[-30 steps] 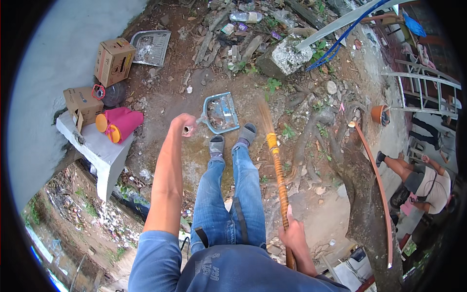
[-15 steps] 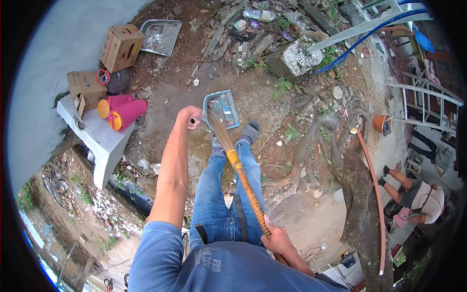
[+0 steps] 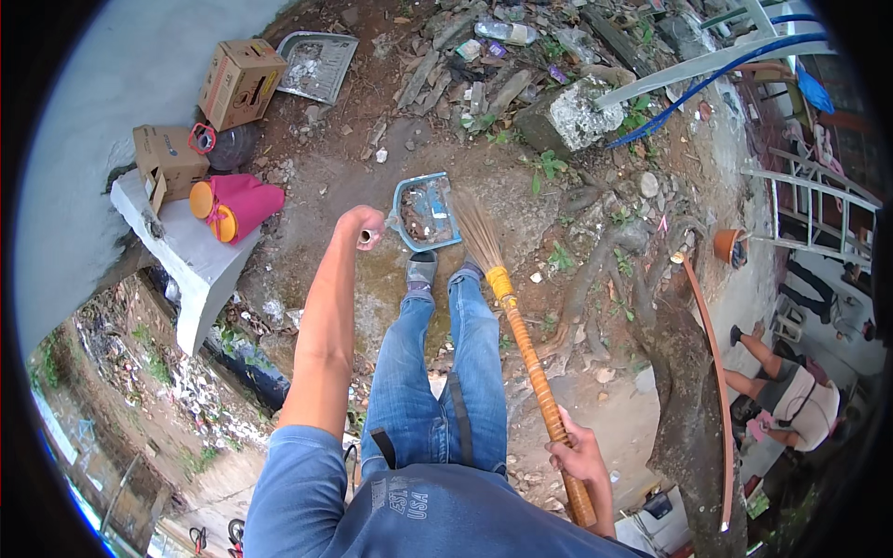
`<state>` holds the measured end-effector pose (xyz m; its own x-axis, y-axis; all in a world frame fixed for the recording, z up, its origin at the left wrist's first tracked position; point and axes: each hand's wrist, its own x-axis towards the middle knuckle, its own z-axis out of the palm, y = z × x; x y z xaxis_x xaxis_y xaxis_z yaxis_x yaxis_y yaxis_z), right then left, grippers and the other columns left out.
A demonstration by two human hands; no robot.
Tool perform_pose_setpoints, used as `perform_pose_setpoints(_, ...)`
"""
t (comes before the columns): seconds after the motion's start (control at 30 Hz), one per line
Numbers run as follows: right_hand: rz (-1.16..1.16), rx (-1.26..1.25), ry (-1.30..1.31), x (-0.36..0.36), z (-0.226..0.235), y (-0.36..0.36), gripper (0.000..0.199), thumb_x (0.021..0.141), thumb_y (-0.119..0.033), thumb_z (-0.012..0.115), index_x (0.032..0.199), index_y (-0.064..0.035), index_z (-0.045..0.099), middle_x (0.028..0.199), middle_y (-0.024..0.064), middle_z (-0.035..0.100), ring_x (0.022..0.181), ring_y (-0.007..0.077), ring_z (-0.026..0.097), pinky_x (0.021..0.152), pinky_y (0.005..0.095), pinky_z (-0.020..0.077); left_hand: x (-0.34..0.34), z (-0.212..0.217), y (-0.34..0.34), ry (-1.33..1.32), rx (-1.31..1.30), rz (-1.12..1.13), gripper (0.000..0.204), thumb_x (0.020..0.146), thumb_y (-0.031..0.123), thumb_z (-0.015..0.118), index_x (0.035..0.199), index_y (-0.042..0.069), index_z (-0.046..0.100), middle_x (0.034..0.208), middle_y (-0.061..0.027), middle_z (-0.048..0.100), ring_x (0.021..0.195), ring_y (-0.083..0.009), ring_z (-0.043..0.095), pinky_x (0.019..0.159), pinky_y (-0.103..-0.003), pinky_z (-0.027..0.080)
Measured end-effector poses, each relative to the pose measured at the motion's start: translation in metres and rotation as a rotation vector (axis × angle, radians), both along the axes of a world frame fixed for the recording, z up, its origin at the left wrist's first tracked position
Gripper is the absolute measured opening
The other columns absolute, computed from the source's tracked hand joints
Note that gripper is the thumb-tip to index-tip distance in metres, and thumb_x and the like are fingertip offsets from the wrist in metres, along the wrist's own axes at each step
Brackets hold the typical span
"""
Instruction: Sweeping dirt and debris from an outdoor concrete and dirt area into a dustpan.
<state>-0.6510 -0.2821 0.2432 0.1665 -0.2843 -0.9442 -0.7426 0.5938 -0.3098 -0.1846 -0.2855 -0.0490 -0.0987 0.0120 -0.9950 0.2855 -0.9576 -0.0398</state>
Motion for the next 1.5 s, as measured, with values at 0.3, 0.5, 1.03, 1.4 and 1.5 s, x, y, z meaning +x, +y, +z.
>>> perform_pose_setpoints(0.3, -0.021, 0.103, -0.007, -0.017, 0.005, 0.006, 0.067, 0.072, 0.009, 0.053, 0.132, -0.0067, 0.028, 0.062, 0.0033, 0.054, 0.045, 0.0101, 0.051, 0.040, 0.0232, 0.0413, 0.004, -0.003, 0.001, 0.005, 0.015, 0.019, 0.018, 0.078, 0.003, 0.041, 0.060, 0.006, 0.041, 0.048, -0.0015, 0.041, 0.038, -0.0104, 0.039, 0.034, -0.023, 0.034)
perform_pose_setpoints(0.5, -0.084, 0.163, 0.050, -0.023, -0.005, 0.005, 0.065, 0.073, 0.008, 0.052, 0.132, -0.0058, 0.029, 0.063, 0.0039, 0.052, 0.046, 0.0114, 0.050, 0.042, 0.0244, 0.0417, 0.011, -0.010, 0.003, 0.089, 0.001, 0.004, 0.013, 0.082, 0.010, 0.043, 0.073, 0.001, 0.047, 0.052, -0.0008, 0.043, 0.040, -0.0092, 0.041, 0.034, -0.021, 0.035)
perform_pose_setpoints(1.03, -0.131, 0.276, 0.199, -0.034, 0.037, -0.029, 0.065, 0.072, 0.007, 0.051, 0.132, -0.0026, 0.026, 0.059, 0.0095, 0.053, 0.042, 0.0149, 0.049, 0.041, 0.0266, 0.0416, 0.012, 0.000, -0.003, 0.065, -0.002, -0.069, 0.017, 0.080, 0.007, 0.042, 0.064, 0.004, 0.044, 0.050, -0.0005, 0.044, 0.038, -0.0093, 0.040, 0.034, -0.022, 0.035)
perform_pose_setpoints(1.4, -0.080, 0.238, 0.211, -0.044, 0.068, -0.040, 0.066, 0.072, 0.010, 0.051, 0.132, -0.0029, 0.026, 0.062, 0.0089, 0.055, 0.046, 0.0135, 0.051, 0.043, 0.0256, 0.0421, 0.012, -0.004, -0.003, 0.058, 0.008, -0.054, 0.010, 0.081, 0.010, 0.045, 0.075, 0.002, 0.046, 0.052, -0.0004, 0.044, 0.040, -0.0085, 0.042, 0.034, -0.020, 0.035)
perform_pose_setpoints(1.5, -0.063, 0.222, 0.223, -0.041, 0.076, -0.045, 0.066, 0.071, 0.011, 0.052, 0.131, -0.0071, 0.030, 0.059, 0.0066, 0.053, 0.045, 0.0129, 0.050, 0.042, 0.0250, 0.0418, 0.011, -0.003, -0.005, 0.065, 0.020, -0.043, 0.011, 0.081, 0.011, 0.044, 0.075, 0.002, 0.046, 0.052, -0.0004, 0.043, 0.040, -0.0089, 0.041, 0.034, -0.021, 0.035)
